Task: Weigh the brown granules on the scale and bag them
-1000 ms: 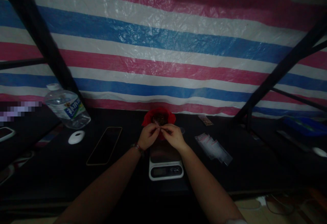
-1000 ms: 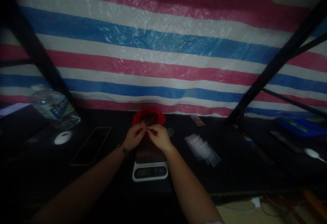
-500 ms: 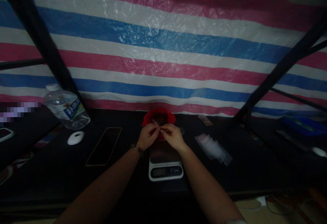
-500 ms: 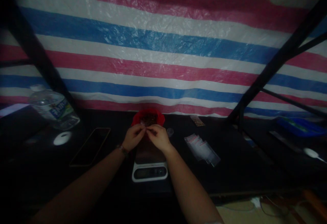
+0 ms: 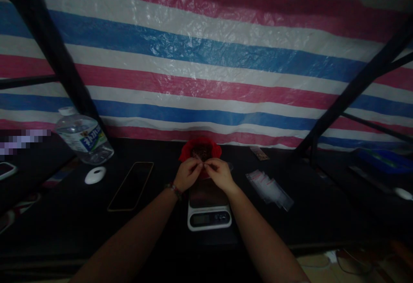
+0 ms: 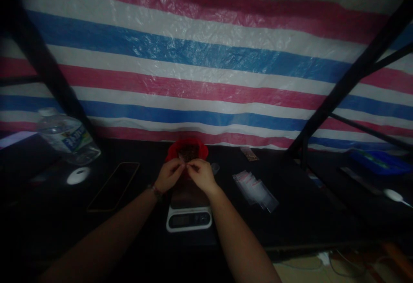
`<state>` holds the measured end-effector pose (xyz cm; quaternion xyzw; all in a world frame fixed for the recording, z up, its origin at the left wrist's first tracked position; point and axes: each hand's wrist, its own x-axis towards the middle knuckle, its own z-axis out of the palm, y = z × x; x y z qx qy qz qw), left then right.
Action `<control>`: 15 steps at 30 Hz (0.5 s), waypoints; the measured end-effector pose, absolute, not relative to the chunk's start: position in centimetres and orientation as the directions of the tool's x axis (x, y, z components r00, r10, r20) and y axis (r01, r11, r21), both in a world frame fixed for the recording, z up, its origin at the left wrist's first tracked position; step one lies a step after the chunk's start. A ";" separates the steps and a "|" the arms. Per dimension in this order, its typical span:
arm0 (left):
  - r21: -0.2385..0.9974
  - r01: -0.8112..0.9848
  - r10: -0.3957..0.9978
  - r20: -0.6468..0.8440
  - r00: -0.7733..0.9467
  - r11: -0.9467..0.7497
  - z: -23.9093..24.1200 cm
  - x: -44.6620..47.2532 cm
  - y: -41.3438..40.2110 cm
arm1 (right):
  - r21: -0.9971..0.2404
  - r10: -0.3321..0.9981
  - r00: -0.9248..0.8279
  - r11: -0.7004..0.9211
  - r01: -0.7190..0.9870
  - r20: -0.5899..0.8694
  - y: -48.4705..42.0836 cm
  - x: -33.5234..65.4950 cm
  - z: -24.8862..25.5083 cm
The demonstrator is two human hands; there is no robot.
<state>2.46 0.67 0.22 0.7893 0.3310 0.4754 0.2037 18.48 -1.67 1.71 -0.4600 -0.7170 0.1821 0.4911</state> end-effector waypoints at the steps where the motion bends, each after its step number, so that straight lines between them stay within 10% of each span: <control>1: 0.630 0.336 0.714 0.615 0.335 -0.700 0.3 2.5 0.6 | -0.710 0.840 -0.087 0.503 0.492 0.535 -1.6 18.5 1.7; 15: 0.545 0.380 0.662 0.664 0.348 -0.747 0.6 2.8 0.4 | -0.533 0.808 -0.075 0.452 0.715 0.585 -1.9 18.4 2.0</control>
